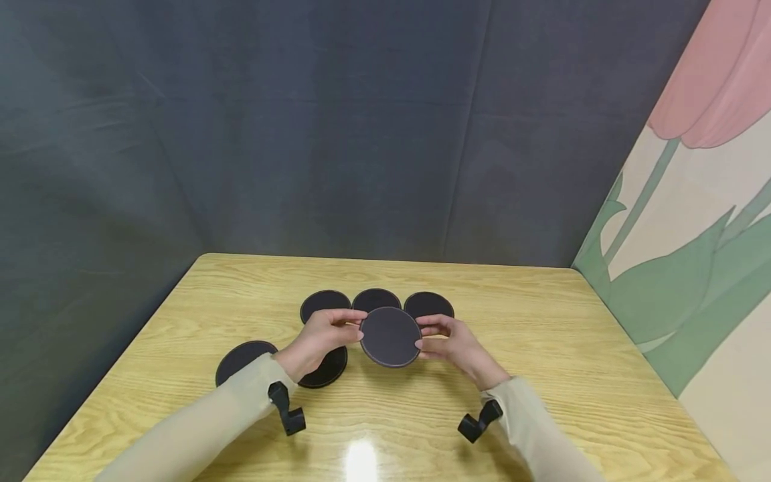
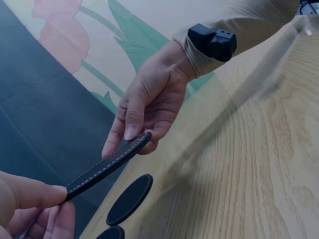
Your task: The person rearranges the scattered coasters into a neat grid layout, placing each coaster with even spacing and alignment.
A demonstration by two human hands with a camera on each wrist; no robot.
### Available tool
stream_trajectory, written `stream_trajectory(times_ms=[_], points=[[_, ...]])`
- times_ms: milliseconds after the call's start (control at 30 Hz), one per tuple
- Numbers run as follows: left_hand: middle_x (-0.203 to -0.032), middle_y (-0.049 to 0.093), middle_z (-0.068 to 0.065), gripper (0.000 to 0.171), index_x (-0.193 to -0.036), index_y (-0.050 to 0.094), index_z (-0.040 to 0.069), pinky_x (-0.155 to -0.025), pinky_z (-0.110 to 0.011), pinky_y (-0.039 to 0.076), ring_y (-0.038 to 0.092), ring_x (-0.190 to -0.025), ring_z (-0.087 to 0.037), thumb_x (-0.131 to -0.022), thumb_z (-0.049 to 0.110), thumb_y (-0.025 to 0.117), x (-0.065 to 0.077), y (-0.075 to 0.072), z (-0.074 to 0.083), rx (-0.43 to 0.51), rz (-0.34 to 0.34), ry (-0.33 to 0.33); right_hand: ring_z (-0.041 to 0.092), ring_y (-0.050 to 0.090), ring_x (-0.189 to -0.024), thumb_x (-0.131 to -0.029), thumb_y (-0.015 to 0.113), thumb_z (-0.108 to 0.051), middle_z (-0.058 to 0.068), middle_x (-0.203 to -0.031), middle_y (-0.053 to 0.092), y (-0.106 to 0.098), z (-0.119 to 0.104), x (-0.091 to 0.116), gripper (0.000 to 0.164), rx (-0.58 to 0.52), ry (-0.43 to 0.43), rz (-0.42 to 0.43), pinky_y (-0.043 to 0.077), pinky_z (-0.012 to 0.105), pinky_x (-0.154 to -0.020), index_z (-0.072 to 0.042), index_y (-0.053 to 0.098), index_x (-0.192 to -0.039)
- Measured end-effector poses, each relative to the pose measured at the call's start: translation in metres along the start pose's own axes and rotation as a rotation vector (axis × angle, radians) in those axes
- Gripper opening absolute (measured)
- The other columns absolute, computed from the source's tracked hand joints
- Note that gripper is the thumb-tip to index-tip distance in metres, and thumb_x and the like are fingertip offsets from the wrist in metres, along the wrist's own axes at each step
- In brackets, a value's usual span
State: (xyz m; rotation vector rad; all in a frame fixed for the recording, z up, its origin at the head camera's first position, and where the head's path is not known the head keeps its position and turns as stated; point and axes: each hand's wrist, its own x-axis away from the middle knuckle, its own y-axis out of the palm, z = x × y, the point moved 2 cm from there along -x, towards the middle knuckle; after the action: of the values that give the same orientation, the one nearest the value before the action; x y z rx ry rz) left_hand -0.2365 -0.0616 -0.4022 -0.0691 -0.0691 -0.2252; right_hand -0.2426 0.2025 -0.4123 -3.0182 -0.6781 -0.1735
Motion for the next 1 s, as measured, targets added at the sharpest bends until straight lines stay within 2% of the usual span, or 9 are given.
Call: stream_trajectory(times_ms=[167,367,500,733,1000], points=[[-0.108,0.064,-0.013,0.037,-0.119,0.068,0.001,-0.08,-0.027,0.053,0.062,-0.088,-0.012,-0.082,-0.001,0.068,0.001,-0.006,-0.006,-0.001,0.03,0.006,0.012,0.066,-0.086,-0.088,0.067,0.002,0.011,-0.108,0.053,0.007,0.001,-0.005,0.058,0.002,0.01,0.007,0.058,0.028,-0.08,0.014,0.038,-0.137],[-0.109,0.065,-0.013,0.037,-0.119,0.068,0.001,-0.086,-0.031,0.054,0.063,-0.09,-0.012,-0.082,-0.002,0.069,0.004,-0.011,-0.013,-0.016,0.044,-0.011,0.012,0.066,-0.086,-0.088,0.067,0.002,0.014,-0.109,0.053,0.011,0.004,-0.011,0.057,0.018,0.009,-0.003,0.058,0.028,-0.08,0.015,0.039,-0.135],[-0.111,0.065,-0.013,0.038,-0.119,0.068,0.001,-0.089,-0.033,0.053,0.066,-0.096,-0.017,-0.082,-0.003,0.069,0.004,-0.013,-0.02,-0.035,0.054,-0.028,0.013,0.066,-0.085,-0.086,0.068,0.002,0.015,-0.109,0.053,0.014,0.008,-0.013,0.057,0.021,0.013,-0.003,0.058,0.029,-0.08,0.015,0.041,-0.134],[-0.114,0.065,-0.013,0.036,-0.117,0.069,0.001,-0.086,-0.03,0.054,0.065,-0.103,-0.023,-0.081,-0.004,0.07,0.003,-0.015,-0.028,-0.056,0.071,-0.046,0.013,0.065,-0.081,-0.084,0.068,0.005,0.015,-0.106,0.051,0.02,0.014,-0.017,0.054,0.014,0.043,0.01,0.059,0.03,-0.076,0.015,0.042,-0.131],[-0.109,0.064,-0.016,0.036,-0.114,0.069,-0.003,-0.082,-0.028,0.055,0.065,-0.099,-0.022,-0.079,-0.009,0.069,0.002,-0.014,-0.033,-0.072,0.092,-0.045,0.012,0.064,-0.08,-0.084,0.069,0.007,0.012,-0.103,0.051,0.022,0.021,-0.021,0.052,0.005,0.07,0.017,0.059,0.028,-0.073,0.016,0.043,-0.129]])
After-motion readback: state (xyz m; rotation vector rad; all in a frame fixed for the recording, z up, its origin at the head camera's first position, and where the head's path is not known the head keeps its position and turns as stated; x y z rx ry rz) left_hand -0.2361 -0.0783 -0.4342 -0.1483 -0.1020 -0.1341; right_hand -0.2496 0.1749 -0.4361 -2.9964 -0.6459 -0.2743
